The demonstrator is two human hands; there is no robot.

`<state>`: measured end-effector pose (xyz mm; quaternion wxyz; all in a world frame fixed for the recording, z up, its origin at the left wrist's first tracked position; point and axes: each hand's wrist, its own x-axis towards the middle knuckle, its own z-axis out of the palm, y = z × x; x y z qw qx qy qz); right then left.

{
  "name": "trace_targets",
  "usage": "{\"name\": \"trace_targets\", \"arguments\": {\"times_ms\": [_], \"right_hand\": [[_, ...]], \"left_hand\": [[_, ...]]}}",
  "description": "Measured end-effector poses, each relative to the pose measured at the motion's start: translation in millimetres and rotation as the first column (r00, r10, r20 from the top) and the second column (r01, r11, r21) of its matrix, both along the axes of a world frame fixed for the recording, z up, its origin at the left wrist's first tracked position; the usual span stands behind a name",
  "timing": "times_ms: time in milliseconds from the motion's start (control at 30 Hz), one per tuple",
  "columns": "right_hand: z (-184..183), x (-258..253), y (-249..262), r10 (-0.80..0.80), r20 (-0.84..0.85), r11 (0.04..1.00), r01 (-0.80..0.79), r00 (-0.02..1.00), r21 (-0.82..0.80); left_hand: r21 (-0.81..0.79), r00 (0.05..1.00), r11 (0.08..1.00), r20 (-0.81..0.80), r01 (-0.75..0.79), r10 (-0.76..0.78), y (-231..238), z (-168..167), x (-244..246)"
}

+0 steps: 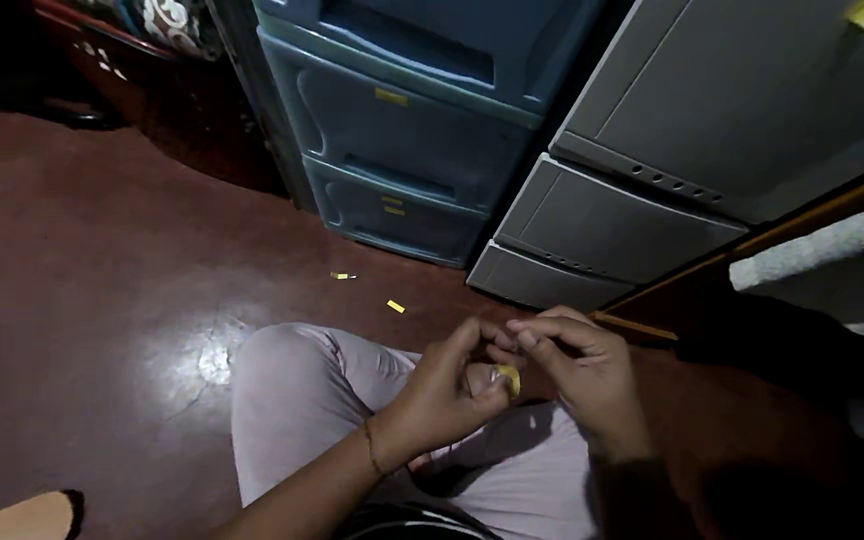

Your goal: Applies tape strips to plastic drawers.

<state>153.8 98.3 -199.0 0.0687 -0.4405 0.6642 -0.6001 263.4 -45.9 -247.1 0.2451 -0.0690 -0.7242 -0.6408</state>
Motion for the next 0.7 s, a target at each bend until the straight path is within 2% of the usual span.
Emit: {"name": "trace_targets", "arguments": {"times_ms": [200,500,700], "right_hand": [[-6,-3,2,-0.008,0.050,1.000,0.007,0.999,0.017],[-25,-16,12,0.065,0.167,0.998,-0.061,0.984,-0.032],[-34,-19,23,0.012,0.087,1.000,-0.011,0.996,-0.002]], "left_hand": [[0.011,1.000,1.000,0.001,-0.024,0.024,6,-5,2],[0.045,0.996,0.995,-0.009,0.094,-0.094,3,-16,3],[0.005,0.996,0.997,0.033,0.083,-0.083,8,-16,-1]]}}
